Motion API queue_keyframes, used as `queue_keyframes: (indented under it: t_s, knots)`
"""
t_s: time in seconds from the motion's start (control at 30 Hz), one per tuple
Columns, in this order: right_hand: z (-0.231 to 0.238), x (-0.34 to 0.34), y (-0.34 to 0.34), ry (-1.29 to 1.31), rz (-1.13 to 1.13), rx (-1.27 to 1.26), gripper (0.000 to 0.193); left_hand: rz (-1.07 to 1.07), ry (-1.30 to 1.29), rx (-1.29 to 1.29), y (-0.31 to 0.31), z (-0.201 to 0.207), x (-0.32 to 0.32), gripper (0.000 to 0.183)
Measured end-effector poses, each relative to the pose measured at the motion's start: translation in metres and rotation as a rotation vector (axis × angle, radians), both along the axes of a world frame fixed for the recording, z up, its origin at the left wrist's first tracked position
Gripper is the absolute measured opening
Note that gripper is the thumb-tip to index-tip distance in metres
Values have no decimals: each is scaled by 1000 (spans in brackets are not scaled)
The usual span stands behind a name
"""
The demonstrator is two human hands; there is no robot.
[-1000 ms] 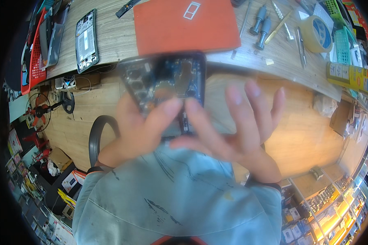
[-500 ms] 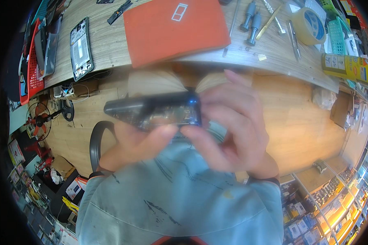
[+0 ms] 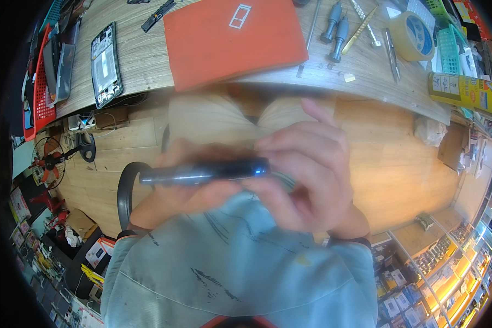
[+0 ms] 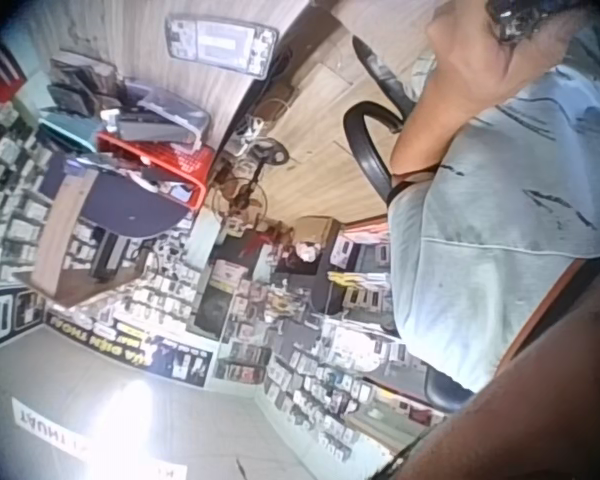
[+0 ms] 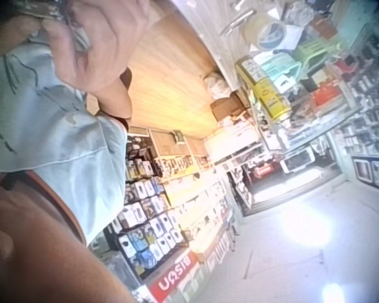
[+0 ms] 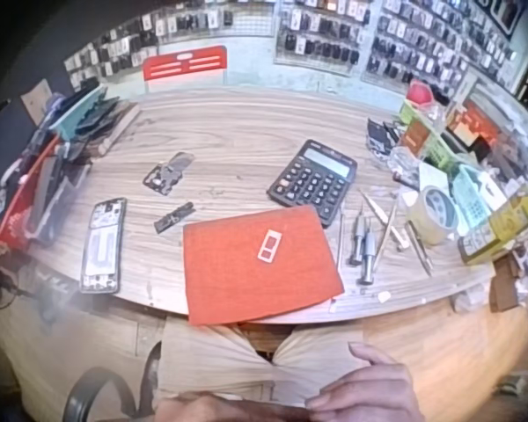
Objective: The person uses a metal spudger to pry and adjust internal components of a disassembled smartphone. They manipulate the camera module area and ribbon cables, then reposition the battery and press down on internal parts to seat them. The device remains open throughout the clip.
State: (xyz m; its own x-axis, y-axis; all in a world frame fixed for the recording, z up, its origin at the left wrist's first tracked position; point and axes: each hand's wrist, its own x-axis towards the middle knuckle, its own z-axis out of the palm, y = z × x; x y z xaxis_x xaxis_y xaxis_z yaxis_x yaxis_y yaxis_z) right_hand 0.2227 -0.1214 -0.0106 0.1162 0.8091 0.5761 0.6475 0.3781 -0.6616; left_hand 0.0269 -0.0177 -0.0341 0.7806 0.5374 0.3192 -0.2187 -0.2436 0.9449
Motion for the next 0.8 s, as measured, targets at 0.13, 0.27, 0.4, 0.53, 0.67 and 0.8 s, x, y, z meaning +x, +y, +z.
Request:
queue_keyframes:
  t_s: [0.13,0.27,0.4,0.53,0.67,0.8]
  knots:
    - [-4,0,-2,-30,-10,20,31,-92,24,30,6,-2,-5,41]
    - [-5,-1,-3,-47,-18,27,26,-132,87,46,6,1,-7,42]
    - [-7,-4,-1,-56,-39,43,24,-58,-1,52,3,-3,-5,38]
    - [-6,-4,-1,-26,-19,49,24,34,-79,117,5,1,-1,34]
    - [-12,-6,0,-11,-35,86,20,68,-121,153,4,-2,3,33]
    - [-13,-6,1,21,-23,102,17,147,-167,226,4,0,10,33]
